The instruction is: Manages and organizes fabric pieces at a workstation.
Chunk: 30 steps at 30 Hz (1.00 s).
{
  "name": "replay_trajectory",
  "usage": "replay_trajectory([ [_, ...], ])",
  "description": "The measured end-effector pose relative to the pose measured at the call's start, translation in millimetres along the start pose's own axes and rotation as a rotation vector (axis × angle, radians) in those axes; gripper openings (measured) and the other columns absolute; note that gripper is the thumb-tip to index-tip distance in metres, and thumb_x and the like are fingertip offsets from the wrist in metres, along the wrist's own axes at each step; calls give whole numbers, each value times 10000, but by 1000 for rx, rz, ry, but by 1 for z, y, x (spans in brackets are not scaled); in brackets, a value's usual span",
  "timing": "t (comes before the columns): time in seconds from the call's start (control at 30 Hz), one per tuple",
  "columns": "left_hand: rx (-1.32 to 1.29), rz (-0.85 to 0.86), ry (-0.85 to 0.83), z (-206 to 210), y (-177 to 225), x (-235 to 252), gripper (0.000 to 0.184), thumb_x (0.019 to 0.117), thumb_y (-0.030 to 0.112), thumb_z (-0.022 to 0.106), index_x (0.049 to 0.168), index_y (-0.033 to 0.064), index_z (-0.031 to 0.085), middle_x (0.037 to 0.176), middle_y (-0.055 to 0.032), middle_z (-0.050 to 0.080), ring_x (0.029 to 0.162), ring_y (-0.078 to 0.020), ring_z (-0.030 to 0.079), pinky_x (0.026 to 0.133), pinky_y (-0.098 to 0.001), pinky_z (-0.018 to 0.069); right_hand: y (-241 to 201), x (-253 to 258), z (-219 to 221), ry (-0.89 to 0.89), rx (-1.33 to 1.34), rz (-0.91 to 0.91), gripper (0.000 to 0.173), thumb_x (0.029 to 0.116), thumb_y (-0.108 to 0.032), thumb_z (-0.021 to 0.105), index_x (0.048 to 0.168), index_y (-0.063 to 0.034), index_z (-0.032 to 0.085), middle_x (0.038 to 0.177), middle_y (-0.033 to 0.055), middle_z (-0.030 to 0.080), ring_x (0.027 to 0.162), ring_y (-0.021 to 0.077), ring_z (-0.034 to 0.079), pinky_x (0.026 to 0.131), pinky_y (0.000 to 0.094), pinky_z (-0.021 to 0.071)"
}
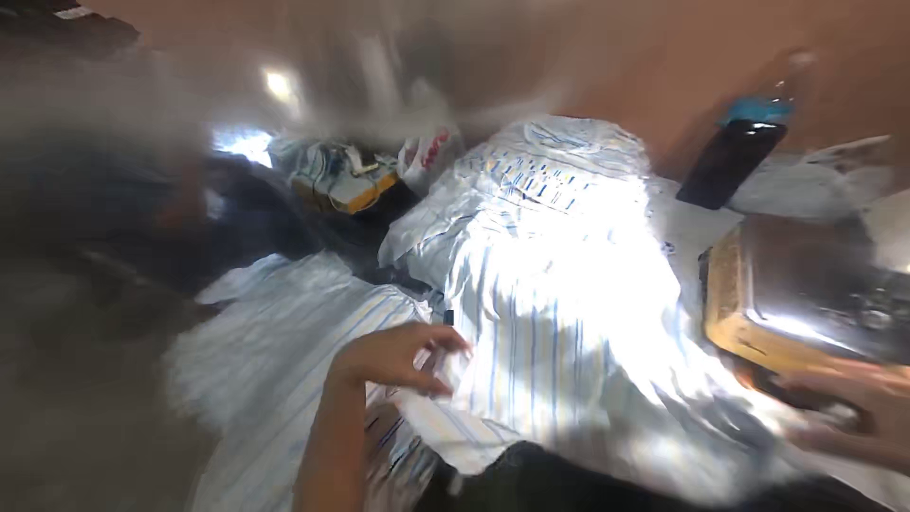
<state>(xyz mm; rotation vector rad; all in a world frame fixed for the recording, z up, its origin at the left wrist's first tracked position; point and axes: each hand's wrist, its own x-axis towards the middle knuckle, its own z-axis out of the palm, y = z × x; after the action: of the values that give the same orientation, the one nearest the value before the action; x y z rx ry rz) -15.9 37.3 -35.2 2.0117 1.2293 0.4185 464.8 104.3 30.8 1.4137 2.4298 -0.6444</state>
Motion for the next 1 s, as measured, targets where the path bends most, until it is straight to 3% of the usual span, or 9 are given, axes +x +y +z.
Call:
replay_trajectory([
  [0.1,75,-337,321,-23,-16,-12,490,1004,265,636,1374,-47,558,1354,-254,596,1272,-385,567,1076,-532,437,-29,59,-11,117,27,-51,391,965,-297,718,1228,-10,692,1056,244,703,910,426,681,810,630,518],
  [0.23,160,-907,651,-43,-72,-90,519,1035,266,604,1395,-96,508,1434,-338,487,1354,-499,459,1107,-659,341,-57,146,-1,426,198,-268,253,972,-190,682,1142,-4,702,1037,203,723,816,362,707,715,574,551],
  [0.37,68,-1282,799,-12,-123,-168,660,1058,401,523,1464,-111,428,1480,-377,421,1416,-536,366,1142,-701,255,-84,214,2,597,266,-341,296,1012,-194,623,1175,49,668,1113,276,692,929,426,701,803,589,548],
  [0.47,-286,-1254,744,48,-133,-173,615,1108,451,333,1466,-23,493,1506,-270,474,1434,-403,417,1188,-580,284,-87,258,5,714,250,-320,386,1042,-223,556,1245,98,620,1221,364,616,1094,538,617,915,666,468],
  [0.6,-446,-1299,613,49,-129,-172,672,1102,510,267,1476,-5,483,1510,-257,471,1432,-385,423,1181,-586,286,-78,299,24,614,165,-150,517,1043,-362,496,1357,41,577,1415,353,500,1349,541,439,1093,690,310],
  [0.73,-412,-1369,498,34,-121,-164,624,1108,482,288,1437,5,521,1450,-247,523,1365,-363,489,1146,-548,338,-73,300,27,563,143,-149,516,1041,-353,479,1347,49,581,1408,360,498,1332,542,446,1108,651,311],
  [0.8,-216,-1255,390,14,-135,-163,508,1124,333,347,1419,-35,534,1433,-282,531,1370,-410,481,1152,-579,318,-77,296,24,561,149,-147,497,1046,-322,480,1350,57,581,1407,366,496,1339,550,434,1116,649,296],
  [0.9,35,-940,680,-12,-161,-140,360,1059,152,510,1316,-84,596,1274,-302,625,1200,-435,607,1048,-582,445,-70,301,30,607,116,-159,492,1031,-347,485,1311,38,609,1359,355,535,1289,551,475,1067,667,337],
  [1.0,-182,-741,765,-5,-182,-89,422,1084,193,474,1446,-24,485,1423,-233,546,1312,-321,545,1114,-472,427,-64,307,33,620,124,-159,496,1012,-379,502,1303,6,620,1356,325,548,1279,527,489,1052,665,350],
])
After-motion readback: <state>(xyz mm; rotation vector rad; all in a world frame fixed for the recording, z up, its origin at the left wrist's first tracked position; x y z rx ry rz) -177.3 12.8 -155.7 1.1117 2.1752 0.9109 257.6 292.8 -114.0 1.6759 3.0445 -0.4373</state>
